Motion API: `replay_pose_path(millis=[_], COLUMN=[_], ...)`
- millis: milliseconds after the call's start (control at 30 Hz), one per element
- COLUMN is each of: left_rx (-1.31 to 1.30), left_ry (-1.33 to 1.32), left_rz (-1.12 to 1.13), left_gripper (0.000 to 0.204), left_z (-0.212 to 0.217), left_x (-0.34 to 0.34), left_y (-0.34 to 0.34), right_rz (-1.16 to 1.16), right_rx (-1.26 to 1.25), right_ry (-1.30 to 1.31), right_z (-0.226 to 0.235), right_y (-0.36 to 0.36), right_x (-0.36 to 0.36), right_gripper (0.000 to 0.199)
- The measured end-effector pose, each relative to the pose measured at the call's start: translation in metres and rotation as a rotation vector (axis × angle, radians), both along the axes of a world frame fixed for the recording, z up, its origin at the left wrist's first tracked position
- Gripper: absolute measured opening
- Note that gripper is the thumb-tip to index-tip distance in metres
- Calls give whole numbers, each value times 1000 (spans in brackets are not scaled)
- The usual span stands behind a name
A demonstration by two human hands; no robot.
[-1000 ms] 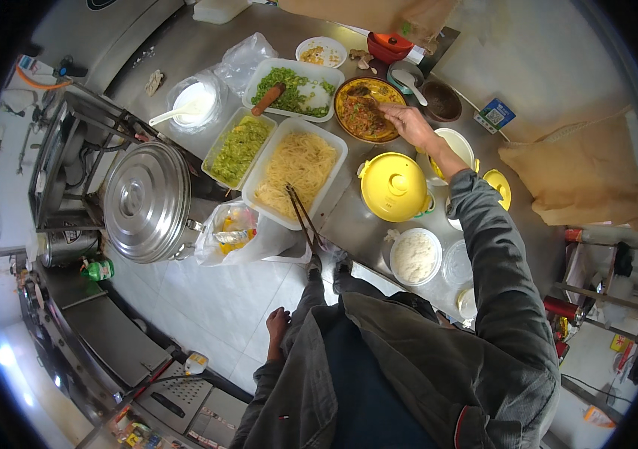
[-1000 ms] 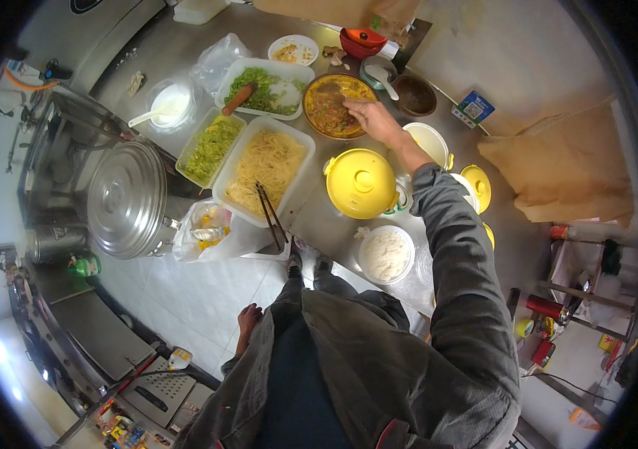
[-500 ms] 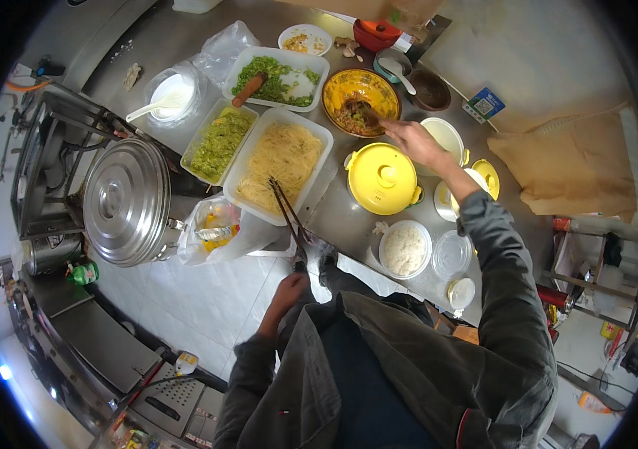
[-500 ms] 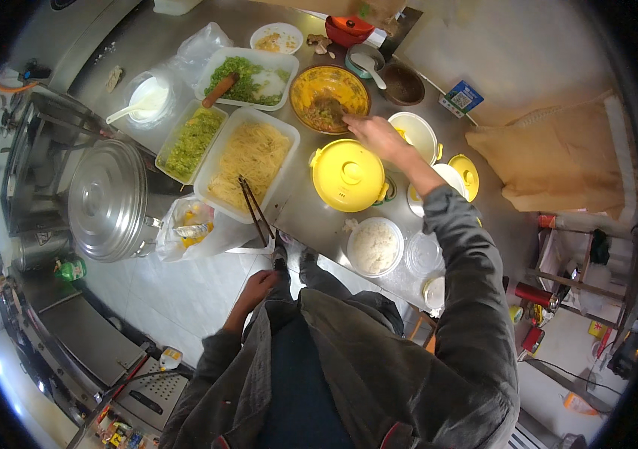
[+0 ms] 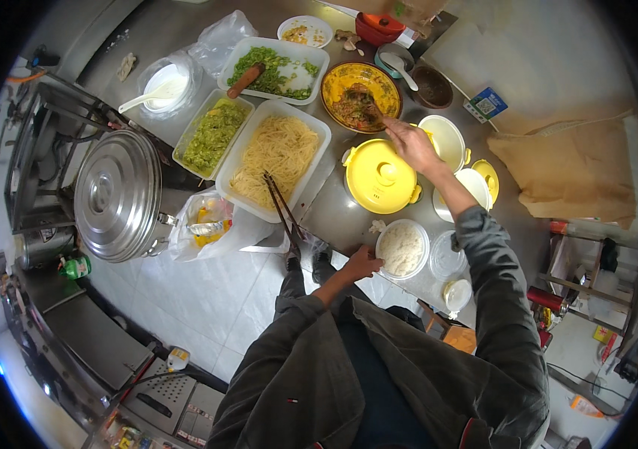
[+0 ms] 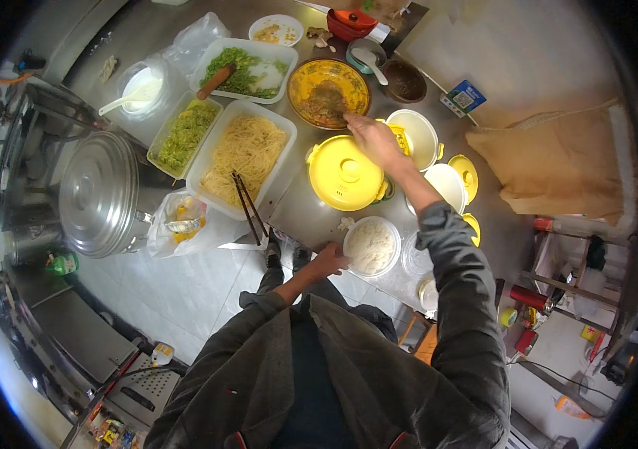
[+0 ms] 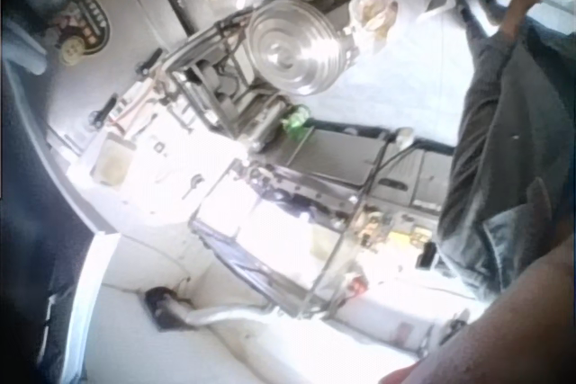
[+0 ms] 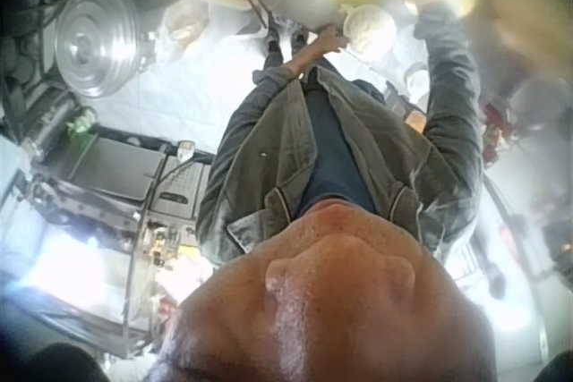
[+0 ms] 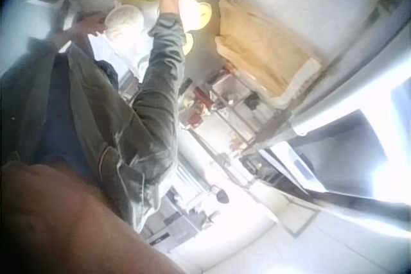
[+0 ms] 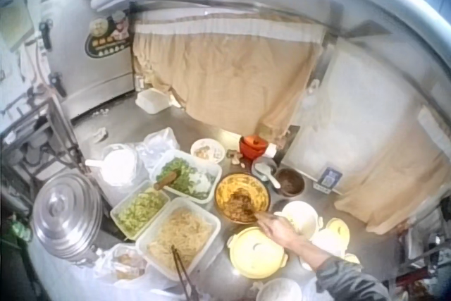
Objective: The person assembles a takeout meal by scooping rice into a bowl, adding a meat sauce, shredded vegetables, and green onions. They then cover the bowl, place it in a paper bag, and seal the bag with a receipt.
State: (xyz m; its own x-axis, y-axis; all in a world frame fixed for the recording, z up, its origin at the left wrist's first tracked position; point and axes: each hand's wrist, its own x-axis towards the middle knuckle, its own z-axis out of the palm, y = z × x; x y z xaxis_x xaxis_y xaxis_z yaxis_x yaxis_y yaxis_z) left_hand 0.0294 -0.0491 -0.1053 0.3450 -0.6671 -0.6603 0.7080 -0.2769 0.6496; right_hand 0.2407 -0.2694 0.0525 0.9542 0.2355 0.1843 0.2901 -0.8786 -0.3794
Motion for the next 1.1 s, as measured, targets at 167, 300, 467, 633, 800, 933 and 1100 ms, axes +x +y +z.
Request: replay_pose_path(millis=[167, 300, 467, 633, 800, 933, 1100], left_rx=[113, 183, 244, 219, -119, -185, -279], left_ry=[-327, -499, -641, -417, 27, 202, 260], left_rz=[71, 51, 85, 243, 229, 276, 417], left_gripper=[47, 36, 33, 43, 55, 60, 66], left_z=[-14, 1, 17, 4, 19, 0, 31], left_x=[-6, -4, -4, -2, 6, -4, -4], left_y=[-4, -6, -12, 2, 26, 48, 93], right_rz=[-319, -219, 109, -263, -338, -30, -166], right_rx=[206, 322, -15, 236, 271, 296, 214], right_ry=[21, 73, -35, -25, 75, 19, -88], right_z=[16, 33, 20, 6, 5, 9, 13], right_y=[17, 10, 22, 24, -3, 7, 2], right_x=[14, -8, -3, 17, 2, 4, 36], right_gripper=[33, 31, 27, 30, 33, 27, 26])
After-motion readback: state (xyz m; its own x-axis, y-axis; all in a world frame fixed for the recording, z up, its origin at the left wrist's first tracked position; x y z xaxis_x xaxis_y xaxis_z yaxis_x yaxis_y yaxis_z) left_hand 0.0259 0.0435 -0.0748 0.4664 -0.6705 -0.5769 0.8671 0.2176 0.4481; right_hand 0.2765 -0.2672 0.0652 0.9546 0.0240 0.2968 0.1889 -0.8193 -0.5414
